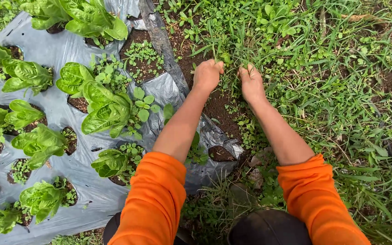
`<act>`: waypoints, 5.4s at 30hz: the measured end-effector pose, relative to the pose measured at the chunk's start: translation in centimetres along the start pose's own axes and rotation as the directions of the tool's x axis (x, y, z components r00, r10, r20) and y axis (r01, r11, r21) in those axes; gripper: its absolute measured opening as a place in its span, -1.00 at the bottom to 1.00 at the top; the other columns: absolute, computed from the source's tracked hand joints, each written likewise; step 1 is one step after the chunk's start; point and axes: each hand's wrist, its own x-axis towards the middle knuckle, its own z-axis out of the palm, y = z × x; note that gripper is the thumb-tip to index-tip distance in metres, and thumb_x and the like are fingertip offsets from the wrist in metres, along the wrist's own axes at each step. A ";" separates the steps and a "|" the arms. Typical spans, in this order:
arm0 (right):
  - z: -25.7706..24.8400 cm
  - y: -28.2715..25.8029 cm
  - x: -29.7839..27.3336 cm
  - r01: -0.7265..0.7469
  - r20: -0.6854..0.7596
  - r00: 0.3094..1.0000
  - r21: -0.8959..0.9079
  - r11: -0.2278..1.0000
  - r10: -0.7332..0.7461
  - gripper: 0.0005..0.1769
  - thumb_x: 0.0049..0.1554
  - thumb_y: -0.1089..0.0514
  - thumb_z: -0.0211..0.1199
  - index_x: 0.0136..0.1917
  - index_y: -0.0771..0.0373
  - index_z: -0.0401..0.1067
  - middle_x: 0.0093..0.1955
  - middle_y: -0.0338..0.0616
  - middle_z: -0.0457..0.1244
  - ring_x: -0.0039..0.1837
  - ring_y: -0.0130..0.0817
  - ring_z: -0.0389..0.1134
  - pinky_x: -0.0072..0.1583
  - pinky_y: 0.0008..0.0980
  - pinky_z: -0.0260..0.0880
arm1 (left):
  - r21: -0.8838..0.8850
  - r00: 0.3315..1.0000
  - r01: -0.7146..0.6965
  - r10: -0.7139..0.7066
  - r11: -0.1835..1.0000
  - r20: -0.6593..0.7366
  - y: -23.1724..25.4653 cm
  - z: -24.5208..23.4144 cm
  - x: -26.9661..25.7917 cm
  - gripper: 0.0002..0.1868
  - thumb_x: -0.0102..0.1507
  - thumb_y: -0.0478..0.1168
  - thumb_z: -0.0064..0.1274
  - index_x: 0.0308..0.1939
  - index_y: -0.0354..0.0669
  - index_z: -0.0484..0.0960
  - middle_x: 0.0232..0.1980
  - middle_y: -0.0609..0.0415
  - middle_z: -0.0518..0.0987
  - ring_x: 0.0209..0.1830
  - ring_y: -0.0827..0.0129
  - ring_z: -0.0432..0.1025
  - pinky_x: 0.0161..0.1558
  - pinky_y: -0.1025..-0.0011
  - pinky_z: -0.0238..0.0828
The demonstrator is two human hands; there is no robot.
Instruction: The person kneels beside a garden bed covered with black plastic mulch and removes weeds by hand. They pull small weeds from the soil around the base of lettuce plants and from the edges of the plastic sheeting.
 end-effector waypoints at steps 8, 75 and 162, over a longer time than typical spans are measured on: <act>-2.3 -1.2 -6.0 -0.204 0.031 0.979 0.086 0.975 0.202 -0.79 0.47 0.10 -0.17 0.07 0.19 0.24 -0.15 -0.29 0.07 -0.23 -0.50 0.19 -0.21 -0.45 0.29 | -0.226 0.960 -0.129 0.178 0.966 0.215 0.5 2.8 -12.8 -0.73 0.36 0.00 0.04 -0.31 0.05 0.76 -0.28 -0.03 0.70 -0.15 -0.05 0.60 -0.10 0.09 0.52; 10.5 -2.6 22.0 0.454 0.407 0.891 -0.790 0.411 -0.202 -0.86 0.29 0.35 0.09 0.08 0.18 0.37 -0.03 -0.05 0.26 -0.05 -0.10 0.23 -0.01 -0.10 0.28 | -0.085 0.883 0.272 -0.213 0.959 0.419 2.6 3.0 -16.8 -0.72 0.45 -0.09 -0.05 -0.16 -0.22 0.63 0.00 -0.14 0.60 0.00 0.06 0.49 -0.03 0.12 0.38; 1.1 -9.0 8.2 0.466 0.651 0.750 -0.647 0.603 0.119 -0.41 0.17 0.08 0.36 0.41 0.32 0.36 0.21 0.16 0.14 0.34 0.15 0.07 0.33 0.13 0.13 | 0.612 0.882 -0.285 0.452 0.738 -0.135 -2.3 -7.3 -10.1 -0.70 0.24 -0.21 0.13 0.06 0.09 0.59 0.34 0.10 0.49 0.12 0.04 0.44 0.03 0.04 0.28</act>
